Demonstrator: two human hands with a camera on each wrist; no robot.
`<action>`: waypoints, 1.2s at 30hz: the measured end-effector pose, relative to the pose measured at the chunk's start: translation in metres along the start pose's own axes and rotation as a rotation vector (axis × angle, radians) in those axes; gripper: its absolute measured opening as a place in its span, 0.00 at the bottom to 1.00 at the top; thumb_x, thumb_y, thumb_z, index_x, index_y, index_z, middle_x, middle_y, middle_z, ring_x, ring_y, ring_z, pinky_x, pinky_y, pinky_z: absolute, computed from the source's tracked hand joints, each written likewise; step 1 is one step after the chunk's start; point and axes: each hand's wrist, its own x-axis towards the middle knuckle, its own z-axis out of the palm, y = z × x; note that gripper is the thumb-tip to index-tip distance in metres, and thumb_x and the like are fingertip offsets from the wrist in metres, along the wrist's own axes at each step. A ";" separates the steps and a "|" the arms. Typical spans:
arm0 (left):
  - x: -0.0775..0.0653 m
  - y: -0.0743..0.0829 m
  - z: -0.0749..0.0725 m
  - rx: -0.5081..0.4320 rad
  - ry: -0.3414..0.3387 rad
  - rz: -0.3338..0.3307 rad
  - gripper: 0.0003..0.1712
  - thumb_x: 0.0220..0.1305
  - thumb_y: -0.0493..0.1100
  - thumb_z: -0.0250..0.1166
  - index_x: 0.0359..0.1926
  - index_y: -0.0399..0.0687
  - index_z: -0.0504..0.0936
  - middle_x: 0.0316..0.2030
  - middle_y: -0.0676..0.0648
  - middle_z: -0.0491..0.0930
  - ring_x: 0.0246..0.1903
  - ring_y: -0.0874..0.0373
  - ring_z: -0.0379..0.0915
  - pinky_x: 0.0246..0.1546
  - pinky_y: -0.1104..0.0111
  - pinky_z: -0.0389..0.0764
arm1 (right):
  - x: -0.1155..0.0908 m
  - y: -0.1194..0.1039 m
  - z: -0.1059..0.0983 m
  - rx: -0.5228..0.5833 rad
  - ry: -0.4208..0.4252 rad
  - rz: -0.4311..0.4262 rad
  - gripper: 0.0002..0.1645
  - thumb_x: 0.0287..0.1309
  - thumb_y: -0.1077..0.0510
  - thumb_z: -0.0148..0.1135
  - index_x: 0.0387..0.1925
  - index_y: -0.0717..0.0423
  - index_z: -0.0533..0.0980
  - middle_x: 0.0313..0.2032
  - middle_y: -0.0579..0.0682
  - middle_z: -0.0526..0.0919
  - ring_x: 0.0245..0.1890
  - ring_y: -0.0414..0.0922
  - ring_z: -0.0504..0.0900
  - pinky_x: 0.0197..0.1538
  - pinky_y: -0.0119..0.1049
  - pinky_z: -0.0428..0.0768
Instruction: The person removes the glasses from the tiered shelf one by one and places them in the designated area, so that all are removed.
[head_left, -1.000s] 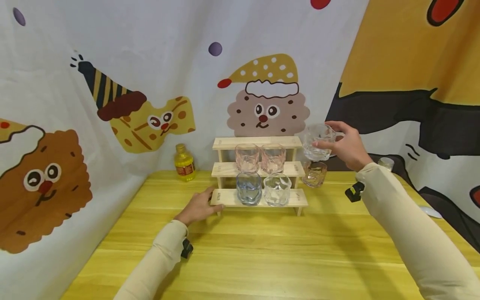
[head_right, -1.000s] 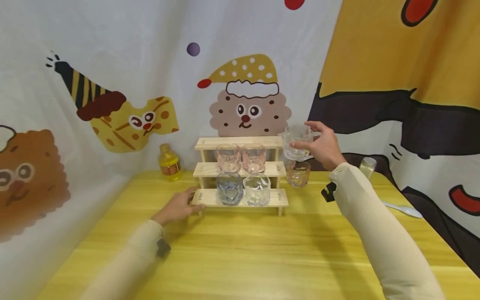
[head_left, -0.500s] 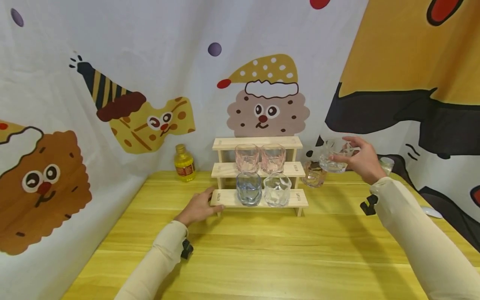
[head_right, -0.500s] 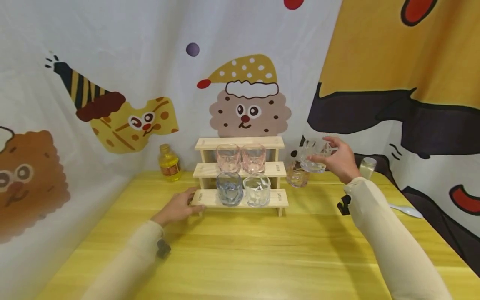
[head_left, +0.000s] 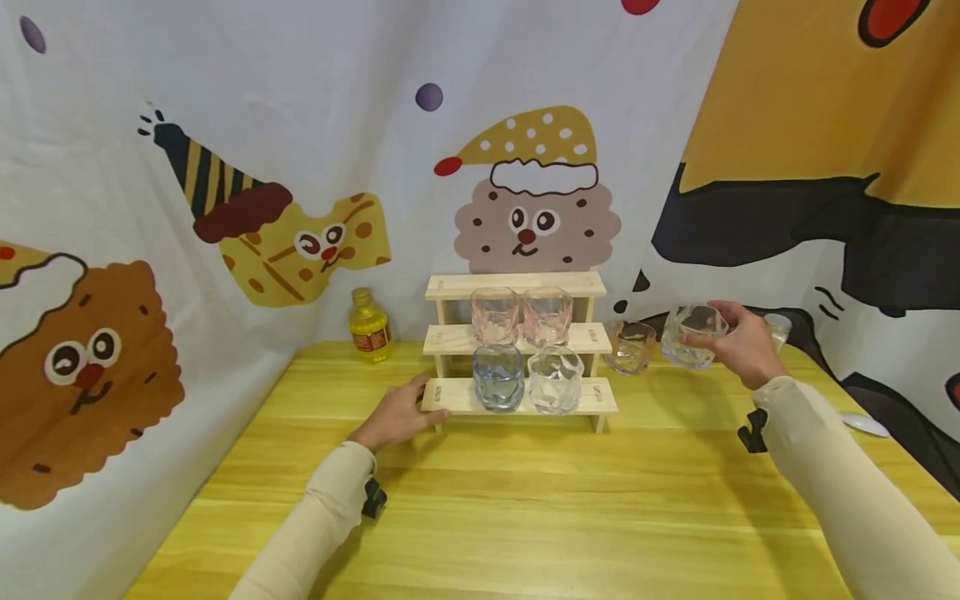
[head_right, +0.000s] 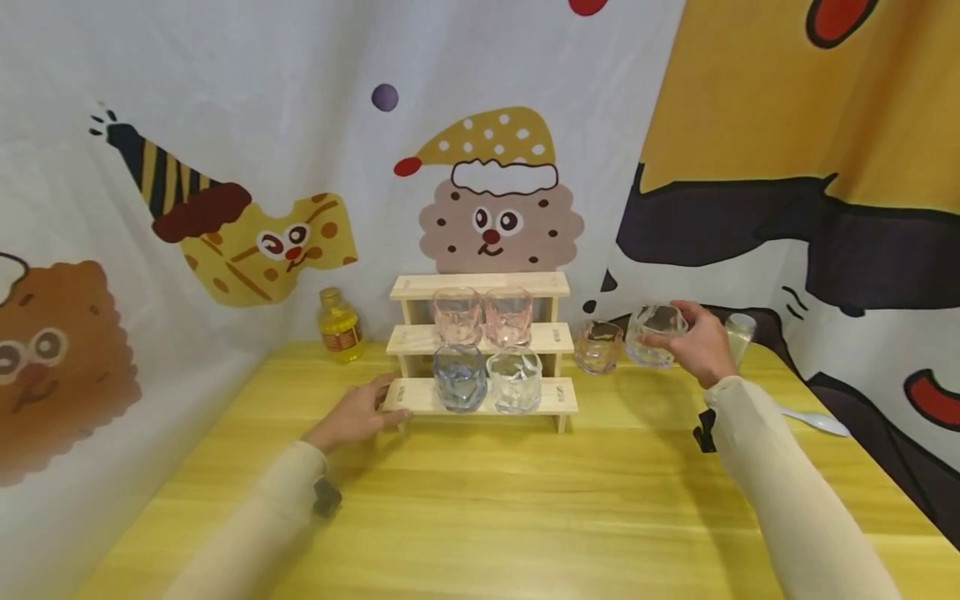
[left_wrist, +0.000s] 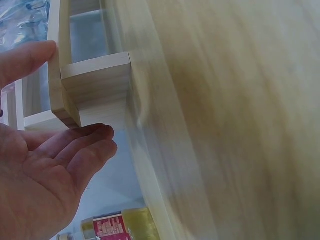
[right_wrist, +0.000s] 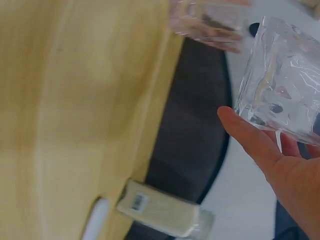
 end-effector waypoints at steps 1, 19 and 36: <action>0.000 0.000 0.000 -0.002 0.000 -0.002 0.48 0.64 0.55 0.68 0.75 0.35 0.59 0.64 0.28 0.74 0.64 0.37 0.73 0.64 0.48 0.76 | 0.001 0.003 0.002 0.001 -0.002 0.006 0.64 0.56 0.39 0.72 0.79 0.61 0.46 0.79 0.69 0.42 0.71 0.75 0.56 0.59 0.67 0.76; -0.003 0.000 0.002 -0.011 0.012 0.005 0.47 0.64 0.53 0.69 0.74 0.35 0.61 0.63 0.29 0.75 0.64 0.38 0.74 0.63 0.49 0.77 | 0.018 0.050 0.032 -0.020 0.023 0.116 0.66 0.53 0.46 0.76 0.78 0.67 0.46 0.77 0.72 0.47 0.73 0.74 0.54 0.68 0.71 0.63; -0.001 0.000 0.000 -0.007 0.018 0.009 0.47 0.64 0.53 0.69 0.75 0.35 0.61 0.64 0.30 0.75 0.64 0.38 0.74 0.64 0.49 0.76 | 0.027 0.053 0.040 -0.007 0.020 0.117 0.62 0.55 0.54 0.74 0.77 0.71 0.46 0.76 0.73 0.47 0.74 0.74 0.52 0.71 0.70 0.60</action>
